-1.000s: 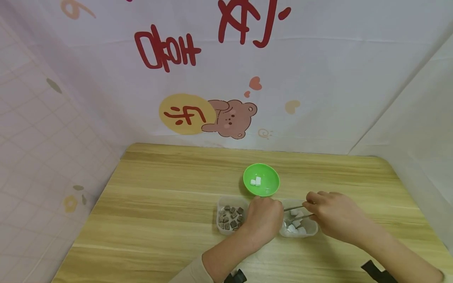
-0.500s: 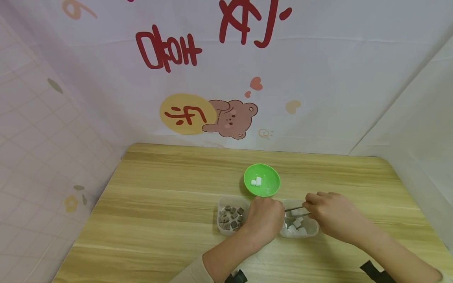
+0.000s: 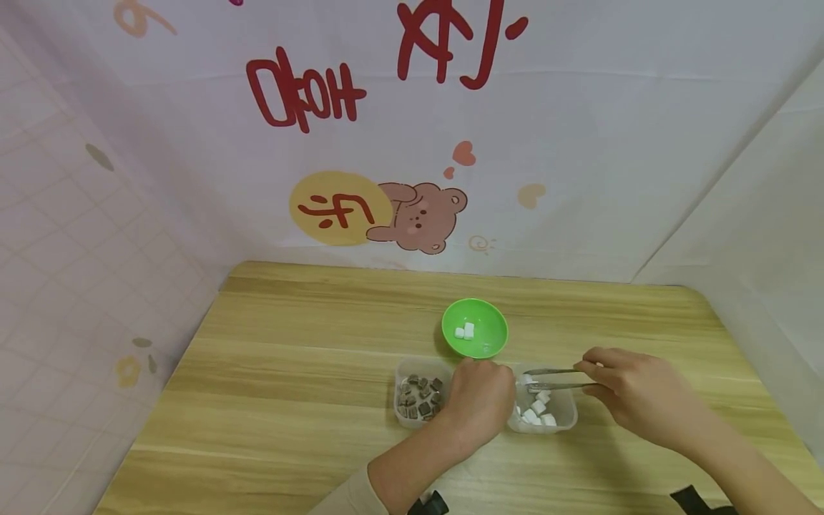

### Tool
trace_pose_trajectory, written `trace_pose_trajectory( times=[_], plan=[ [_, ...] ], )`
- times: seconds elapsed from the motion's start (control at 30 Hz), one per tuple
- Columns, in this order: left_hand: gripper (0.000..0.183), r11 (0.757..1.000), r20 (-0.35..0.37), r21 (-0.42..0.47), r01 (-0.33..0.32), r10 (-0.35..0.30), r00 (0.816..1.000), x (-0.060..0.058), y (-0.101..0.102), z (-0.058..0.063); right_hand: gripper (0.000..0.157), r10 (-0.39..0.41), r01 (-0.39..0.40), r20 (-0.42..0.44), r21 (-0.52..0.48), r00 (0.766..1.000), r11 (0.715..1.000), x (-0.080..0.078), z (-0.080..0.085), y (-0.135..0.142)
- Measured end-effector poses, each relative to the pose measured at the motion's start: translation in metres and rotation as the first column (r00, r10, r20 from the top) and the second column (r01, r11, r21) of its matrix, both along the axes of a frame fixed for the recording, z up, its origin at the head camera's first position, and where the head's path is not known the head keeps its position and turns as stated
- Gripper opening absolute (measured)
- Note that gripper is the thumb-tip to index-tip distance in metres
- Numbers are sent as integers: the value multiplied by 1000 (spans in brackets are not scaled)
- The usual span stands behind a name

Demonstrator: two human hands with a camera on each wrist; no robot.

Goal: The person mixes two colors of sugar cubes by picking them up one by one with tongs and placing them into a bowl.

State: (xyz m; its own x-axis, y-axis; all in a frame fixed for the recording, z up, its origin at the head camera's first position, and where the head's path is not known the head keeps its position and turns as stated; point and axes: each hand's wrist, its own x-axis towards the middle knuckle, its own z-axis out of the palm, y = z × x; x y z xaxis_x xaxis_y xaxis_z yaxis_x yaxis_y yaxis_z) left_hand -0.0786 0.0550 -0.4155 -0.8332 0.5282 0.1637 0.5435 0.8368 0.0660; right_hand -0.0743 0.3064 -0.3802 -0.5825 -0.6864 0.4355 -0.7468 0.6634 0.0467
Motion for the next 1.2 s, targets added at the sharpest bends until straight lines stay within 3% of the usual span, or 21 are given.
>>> trace_pose_trajectory(
  times=[0.03,0.5,0.7,0.97,1.03,1.13,1.2],
  plan=[
    [37,1000,5,-1,0,0,1000,0,0,0,64,-10,10,-7,-15,1000,1000,1,1,1],
    [38,1000,21,2,2,-2,1000,0,-2,-2,60,-86,72,-82,-161,993,984,-8,12,-4],
    [37,1000,23,3,-2,2,1000,0,-2,-2,59,-109,94,-72,-187,991,978,-17,8,-11],
    [38,1000,-2,-10,7,-7,1000,-1,-2,-1,60,-79,71,-34,-203,996,977,-34,-7,-22],
    [38,1000,3,-13,4,-4,1000,-1,-1,1,54,-70,67,-9,-202,997,977,-36,-10,-24],
    [37,1000,18,-20,0,1,1000,-2,-1,3,28,-71,75,28,-198,997,977,-38,-13,-25],
    [37,1000,30,-27,-3,4,1000,-2,0,4,24,-78,85,43,-196,996,977,-38,-15,-25]
  ],
)
